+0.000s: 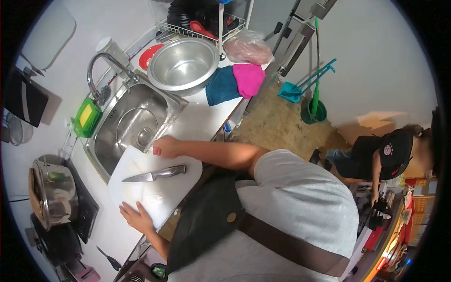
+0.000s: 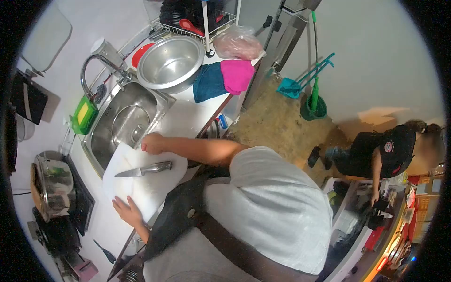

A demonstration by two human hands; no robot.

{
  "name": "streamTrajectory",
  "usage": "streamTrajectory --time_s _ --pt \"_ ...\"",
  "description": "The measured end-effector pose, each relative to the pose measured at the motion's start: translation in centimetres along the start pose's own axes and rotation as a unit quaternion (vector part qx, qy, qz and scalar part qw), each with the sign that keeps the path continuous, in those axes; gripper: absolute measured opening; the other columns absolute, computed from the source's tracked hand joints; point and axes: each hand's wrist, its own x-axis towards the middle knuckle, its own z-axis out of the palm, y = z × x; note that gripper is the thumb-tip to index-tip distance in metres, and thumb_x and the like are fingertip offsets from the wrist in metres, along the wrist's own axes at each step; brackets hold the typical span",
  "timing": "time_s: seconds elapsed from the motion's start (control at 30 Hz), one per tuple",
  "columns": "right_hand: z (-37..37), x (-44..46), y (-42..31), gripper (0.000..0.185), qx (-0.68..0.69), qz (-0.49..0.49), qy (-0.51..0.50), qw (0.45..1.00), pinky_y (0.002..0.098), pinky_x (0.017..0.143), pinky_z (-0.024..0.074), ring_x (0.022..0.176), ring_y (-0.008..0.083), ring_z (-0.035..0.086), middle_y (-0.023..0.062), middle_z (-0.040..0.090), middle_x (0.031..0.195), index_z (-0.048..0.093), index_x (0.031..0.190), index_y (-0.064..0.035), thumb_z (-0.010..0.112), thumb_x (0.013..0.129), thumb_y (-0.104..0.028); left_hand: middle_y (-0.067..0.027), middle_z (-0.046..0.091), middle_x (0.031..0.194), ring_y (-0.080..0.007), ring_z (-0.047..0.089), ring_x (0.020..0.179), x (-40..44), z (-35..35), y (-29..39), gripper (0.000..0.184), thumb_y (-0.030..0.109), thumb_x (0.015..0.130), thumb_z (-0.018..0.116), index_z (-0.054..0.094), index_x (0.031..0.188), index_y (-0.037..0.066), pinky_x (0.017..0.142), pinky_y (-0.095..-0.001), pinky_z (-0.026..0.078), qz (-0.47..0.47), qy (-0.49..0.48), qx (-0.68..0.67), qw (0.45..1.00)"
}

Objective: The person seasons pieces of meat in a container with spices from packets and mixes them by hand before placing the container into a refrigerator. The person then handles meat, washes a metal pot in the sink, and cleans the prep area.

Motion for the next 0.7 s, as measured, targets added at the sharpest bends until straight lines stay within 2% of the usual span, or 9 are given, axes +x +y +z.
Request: streamTrajectory --time_s 0.03,0.07,0.1,0.23,0.33,0.5,0.63,0.7 --pt "-0.3 -1.2 -1.0 0.019 0.000 -0.001 0.003 1.000 0.0279 0.065 0.0473 0.076 0.0138 0.059 0.0069 0.061 0.081 0.061 0.094 -0.0029 0.059 0.080 -0.016 -0.0271 0.031 0.135 -0.0401 0.028 0.126 -0.1 0.2 -0.4 0.058 0.034 0.085 0.049 0.037 0.130 -0.001 0.099 -0.0500 0.025 0.019 0.010 -0.008 1.000" --pt "-0.7 -2.1 -2.2 0.020 0.164 0.008 0.014 0.986 0.0289 0.062 0.0485 0.071 0.0147 0.060 0.0069 0.062 0.078 0.061 0.092 -0.0017 0.059 0.079 -0.017 -0.0280 0.032 0.134 -0.0409 0.028 0.126 -0.3 0.3 -0.6 0.058 0.034 0.085 0.049 0.037 0.130 -0.001 0.099 -0.0496 0.025 0.033 0.020 -0.015 0.999" --pt "-0.6 -2.8 -2.9 0.021 0.326 0.019 0.019 0.945 0.0299 0.058 0.0496 0.067 0.0157 0.061 0.0069 0.062 0.074 0.061 0.089 -0.0004 0.060 0.078 -0.018 -0.0280 0.032 0.134 -0.0409 0.028 0.126 -0.4 -0.1 -0.4 0.058 0.034 0.085 0.049 0.037 0.130 -0.001 0.099 -0.0496 0.025 0.028 0.019 -0.013 0.999" --pt "-0.6 -3.6 -1.1 0.016 0.265 0.013 0.059 0.962 0.0284 0.062 0.0493 0.075 0.0147 0.062 0.0090 0.063 0.080 0.060 0.091 -0.0012 0.061 0.078 -0.012 -0.0282 0.032 0.134 -0.0412 0.028 0.126 -0.1 -0.3 -0.4 0.059 0.035 0.085 0.049 0.037 0.130 -0.001 0.100 -0.0501 0.024 0.043 0.019 -0.030 0.998" --pt "0.3 -3.4 1.1 0.015 0.279 -0.030 0.110 0.954 0.0284 0.058 0.0495 0.068 0.0143 0.063 0.0089 0.063 0.078 0.060 0.089 -0.0014 0.060 0.079 -0.013 -0.0272 0.030 0.135 -0.0404 0.027 0.126 -0.2 -0.6 0.1 0.060 0.036 0.086 0.048 0.036 0.130 -0.001 0.100 -0.0509 0.024 0.021 -0.001 -0.015 1.000" --pt "1.6 -3.5 0.2 0.010 0.115 -0.052 0.213 0.969 0.0267 0.057 0.0493 0.061 0.0142 0.064 0.0083 0.062 0.070 0.059 0.084 -0.0013 0.056 0.080 -0.010 -0.0268 0.028 0.136 -0.0404 0.026 0.126 -0.3 -0.7 -0.2 0.060 0.036 0.085 0.048 0.035 0.131 0.000 0.098 -0.0527 0.024 0.022 -0.007 -0.012 1.000" --pt "1.7 -3.6 -0.3 0.009 0.111 -0.045 0.227 0.967 0.0260 0.057 0.0491 0.060 0.0145 0.064 0.0083 0.062 0.069 0.059 0.083 -0.0016 0.055 0.078 -0.008 -0.0270 0.028 0.136 -0.0409 0.027 0.126 -0.1 -0.7 -0.4 0.060 0.036 0.085 0.048 0.034 0.131 0.000 0.098 -0.0530 0.024 0.024 -0.010 -0.003 1.000" --pt "1.6 -3.6 -0.3 0.012 0.131 -0.053 0.233 0.962 0.0292 0.057 0.0489 0.058 0.0171 0.062 0.0102 0.063 0.069 0.060 0.083 -0.0012 0.055 0.075 -0.008 -0.0270 0.029 0.135 -0.0412 0.028 0.125 -0.1 -0.6 -0.5 0.060 0.035 0.086 0.049 0.033 0.131 0.000 0.098 -0.0529 0.025 0.024 -0.015 0.009 1.000"
